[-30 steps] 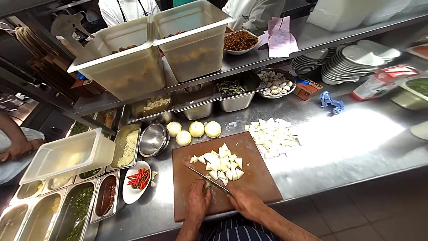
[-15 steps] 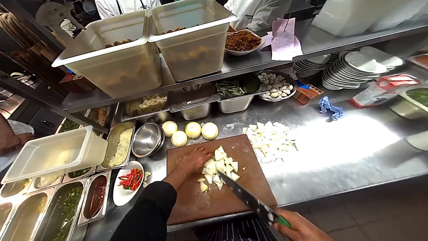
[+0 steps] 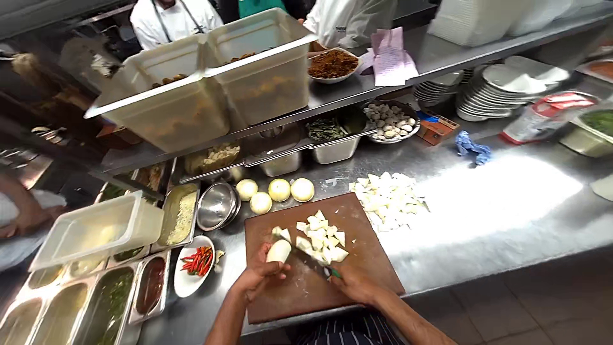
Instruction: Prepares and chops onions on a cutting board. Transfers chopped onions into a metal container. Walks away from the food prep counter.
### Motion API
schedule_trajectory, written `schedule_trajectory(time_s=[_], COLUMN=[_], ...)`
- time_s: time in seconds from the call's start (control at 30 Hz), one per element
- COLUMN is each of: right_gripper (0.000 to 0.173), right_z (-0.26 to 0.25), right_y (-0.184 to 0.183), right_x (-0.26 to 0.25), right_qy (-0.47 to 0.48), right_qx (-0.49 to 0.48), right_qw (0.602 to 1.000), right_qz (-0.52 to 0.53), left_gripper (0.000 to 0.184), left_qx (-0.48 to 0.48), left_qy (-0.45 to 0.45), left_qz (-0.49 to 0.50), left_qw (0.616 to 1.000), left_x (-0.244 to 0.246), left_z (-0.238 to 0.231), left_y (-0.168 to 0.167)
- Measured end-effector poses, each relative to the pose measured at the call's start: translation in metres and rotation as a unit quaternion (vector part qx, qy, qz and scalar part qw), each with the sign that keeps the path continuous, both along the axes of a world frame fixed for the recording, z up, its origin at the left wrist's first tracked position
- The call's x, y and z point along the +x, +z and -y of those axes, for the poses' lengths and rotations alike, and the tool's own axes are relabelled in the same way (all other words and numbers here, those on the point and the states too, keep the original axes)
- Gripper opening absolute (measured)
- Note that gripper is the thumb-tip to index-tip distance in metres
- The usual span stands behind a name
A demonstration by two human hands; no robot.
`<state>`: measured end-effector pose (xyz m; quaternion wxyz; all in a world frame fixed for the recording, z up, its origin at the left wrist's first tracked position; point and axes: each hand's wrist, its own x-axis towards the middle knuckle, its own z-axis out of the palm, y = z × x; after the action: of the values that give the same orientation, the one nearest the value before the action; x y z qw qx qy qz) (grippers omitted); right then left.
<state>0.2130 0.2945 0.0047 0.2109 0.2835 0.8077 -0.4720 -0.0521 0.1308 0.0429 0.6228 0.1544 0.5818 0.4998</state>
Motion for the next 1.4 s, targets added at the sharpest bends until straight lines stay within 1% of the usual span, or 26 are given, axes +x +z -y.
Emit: schedule_trajectory(time_s=[0.07,0.1,0.13,0.2,0.27,0.33,0.37,0.43,0.5,0.53,0.63,0.8,0.93,1.0,1.1,1.2,1.3,1.37,1.4], right_gripper=[0.04,0.041,0.041,0.041,0.04,0.038,0.037,0.038,0.04,0.04,0.04,0.038,0.038,0.038,0.04,0.041,0.044,0.042,0.041], right_z=[-0.003,0.002,0.01,0.029,0.046,0.058,0.061,0.065,0.07,0.072,0.079,0.088,0.092,0.093,0.092,0.083,0.061,0.052,0.048], right_y=[-0.006,-0.004,-0.001,0.006,0.013,0.016,0.012,0.006,0.002,-0.001,-0.006,-0.003,-0.01,-0.013,-0.012,-0.017,-0.032,-0.036,-0.035], right_x=[-0.001,-0.003,-0.006,-0.016,-0.032,-0.049,-0.056,-0.065,-0.07,-0.072,-0.076,-0.082,-0.085,-0.088,-0.094,-0.104,-0.11,-0.108,-0.105], right_qy=[-0.033,-0.054,-0.088,-0.164,-0.219,-0.239,-0.24,-0.231,-0.214,-0.207,-0.173,-0.131,-0.103,-0.088,-0.075,-0.075,-0.107,-0.131,-0.137], right_qx=[0.024,0.033,0.031,0.004,-0.057,-0.108,-0.114,-0.1,-0.078,-0.068,-0.03,0.019,0.033,0.041,0.064,0.099,0.093,0.092,0.095], right_qw=[0.999,0.997,0.994,0.979,0.96,0.946,0.943,0.944,0.95,0.952,0.96,0.962,0.964,0.966,0.973,0.976,0.973,0.969,0.968], right_qz=[-0.011,-0.031,-0.061,-0.12,-0.165,-0.19,-0.201,-0.212,-0.213,-0.214,-0.218,-0.239,-0.244,-0.241,-0.211,-0.18,-0.181,-0.187,-0.186], left_gripper=[0.068,0.07,0.068,0.045,0.039,0.039,0.042,0.049,0.061,0.063,0.056,0.057,0.058,0.06,0.062,0.066,0.066,0.065,0.061], left_qx=[0.022,0.037,0.052,0.061,0.063,0.086,0.098,0.113,0.124,0.13,0.13,0.126,0.135,0.133,0.12,0.106,0.092,0.088,0.081], left_qy=[0.1,0.153,0.209,0.312,0.38,0.386,0.388,0.395,0.396,0.396,0.403,0.429,0.454,0.452,0.45,0.458,0.461,0.457,0.445], left_qz=[0.06,0.097,0.137,0.193,0.216,0.215,0.214,0.2,0.188,0.186,0.202,0.207,0.208,0.21,0.209,0.202,0.197,0.158,0.113], left_qw=[0.993,0.983,0.967,0.928,0.897,0.893,0.891,0.889,0.89,0.89,0.883,0.87,0.856,0.857,0.86,0.859,0.86,0.871,0.885], left_x=[0.025,0.036,0.045,0.061,0.069,0.071,0.072,0.076,0.08,0.081,0.085,0.085,0.085,0.085,0.084,0.082,0.079,0.077,0.076], left_z=[0.019,0.024,0.025,0.016,0.008,0.01,0.012,0.015,0.02,0.022,0.026,0.03,0.035,0.038,0.041,0.046,0.049,0.05,0.051], left_y=[-0.018,-0.026,-0.03,-0.025,-0.017,-0.022,-0.027,-0.033,-0.039,-0.04,-0.035,-0.031,-0.031,-0.032,-0.038,-0.042,-0.045,-0.048,-0.05])
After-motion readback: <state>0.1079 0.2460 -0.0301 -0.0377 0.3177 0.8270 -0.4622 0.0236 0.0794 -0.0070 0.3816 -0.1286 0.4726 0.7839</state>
